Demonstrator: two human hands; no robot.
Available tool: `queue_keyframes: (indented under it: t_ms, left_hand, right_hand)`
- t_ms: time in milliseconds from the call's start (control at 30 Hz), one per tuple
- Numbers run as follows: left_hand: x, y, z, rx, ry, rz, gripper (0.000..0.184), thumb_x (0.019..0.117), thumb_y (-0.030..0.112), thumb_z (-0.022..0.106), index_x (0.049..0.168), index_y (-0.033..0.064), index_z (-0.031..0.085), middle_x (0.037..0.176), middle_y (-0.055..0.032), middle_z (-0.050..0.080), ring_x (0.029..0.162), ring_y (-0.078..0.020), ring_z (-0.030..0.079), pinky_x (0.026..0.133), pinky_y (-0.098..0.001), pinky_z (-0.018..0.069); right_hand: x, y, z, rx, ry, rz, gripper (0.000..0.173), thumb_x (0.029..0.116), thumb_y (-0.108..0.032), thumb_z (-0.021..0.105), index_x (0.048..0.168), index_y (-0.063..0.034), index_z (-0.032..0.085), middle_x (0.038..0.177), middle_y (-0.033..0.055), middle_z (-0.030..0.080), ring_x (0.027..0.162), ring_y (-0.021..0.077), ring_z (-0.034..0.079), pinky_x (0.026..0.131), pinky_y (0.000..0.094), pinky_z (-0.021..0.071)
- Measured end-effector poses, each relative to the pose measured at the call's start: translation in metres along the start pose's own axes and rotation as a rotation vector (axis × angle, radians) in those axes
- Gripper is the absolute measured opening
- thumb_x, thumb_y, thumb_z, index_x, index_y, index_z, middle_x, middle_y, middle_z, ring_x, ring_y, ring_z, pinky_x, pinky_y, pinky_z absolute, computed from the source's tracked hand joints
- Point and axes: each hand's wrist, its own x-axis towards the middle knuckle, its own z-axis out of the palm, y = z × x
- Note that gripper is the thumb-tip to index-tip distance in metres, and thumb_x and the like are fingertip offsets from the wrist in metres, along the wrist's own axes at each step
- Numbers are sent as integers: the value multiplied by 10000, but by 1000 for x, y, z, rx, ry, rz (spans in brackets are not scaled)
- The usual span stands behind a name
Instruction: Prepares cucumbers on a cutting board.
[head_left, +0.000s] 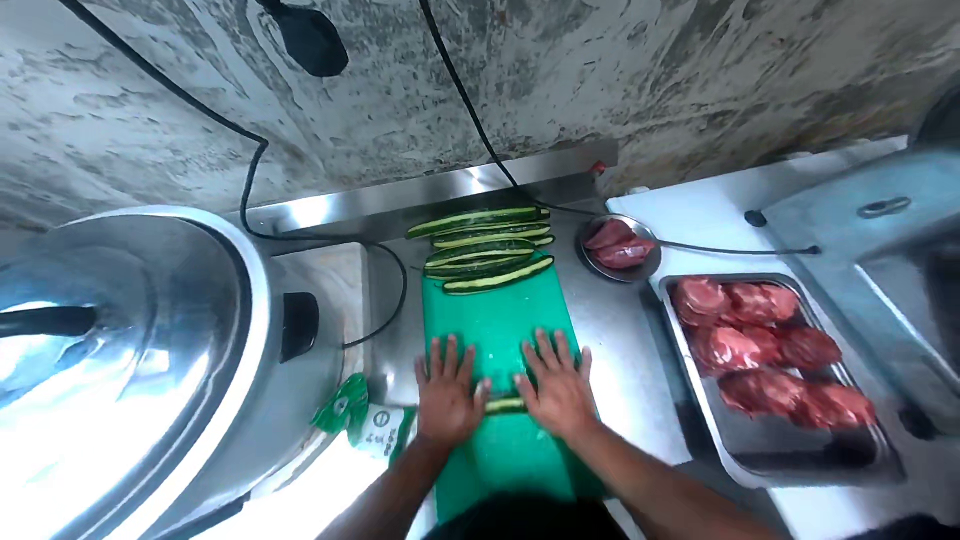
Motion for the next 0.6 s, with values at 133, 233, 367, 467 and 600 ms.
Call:
queue_keyframes:
  t_ms: [133,233,367,467,600]
  left_hand:
    - [46,-3,-12,40,-102,-167,752,1006,650,247,1587,196,391,1720,-140,118,1579,-416,48,1195,-733,87]
    - [8,1,-2,22,7,1,723,1023,644,217,1534,211,487,1686,-121,265,1563,-405,177,1204,-712,162]
    - [-46,4,16,-27,64,138,728,1004,688,223,1507,254,522,1609,-101,429,1512,-379,336,1201,-646,259]
    - [-1,2,5,9,37,54,769,998,699,223,1558,226,455,1638,-127,374,1529,-420,276,1183,-718,202]
    - [62,-2,-12,76,-93,-140,817,985,699,228,1635,205,272,1722,-152,83,1577,-430,27,1188,-746,64]
  right_hand:
    - [56,-10,-19,5,-63,130,764,1005,-661,253,1661,-283,149,1744,35,20,1596,329,-63,1178,756,-11]
    - [22,-4,-7,-24,-54,4,777,986,-719,186,1649,-314,207,1742,-23,66,1600,302,-44,1197,739,-12]
    - [-42,11,28,-6,139,-143,734,982,-723,230,1533,-310,485,1645,7,389,1548,367,266,1161,756,190]
    - [1,4,4,-7,31,-35,789,971,-760,189,1588,-313,393,1696,16,275,1581,357,156,1184,755,108]
    - [69,-5,-22,16,-56,117,808,979,-715,259,1658,-287,165,1744,44,7,1594,339,-73,1179,757,-12]
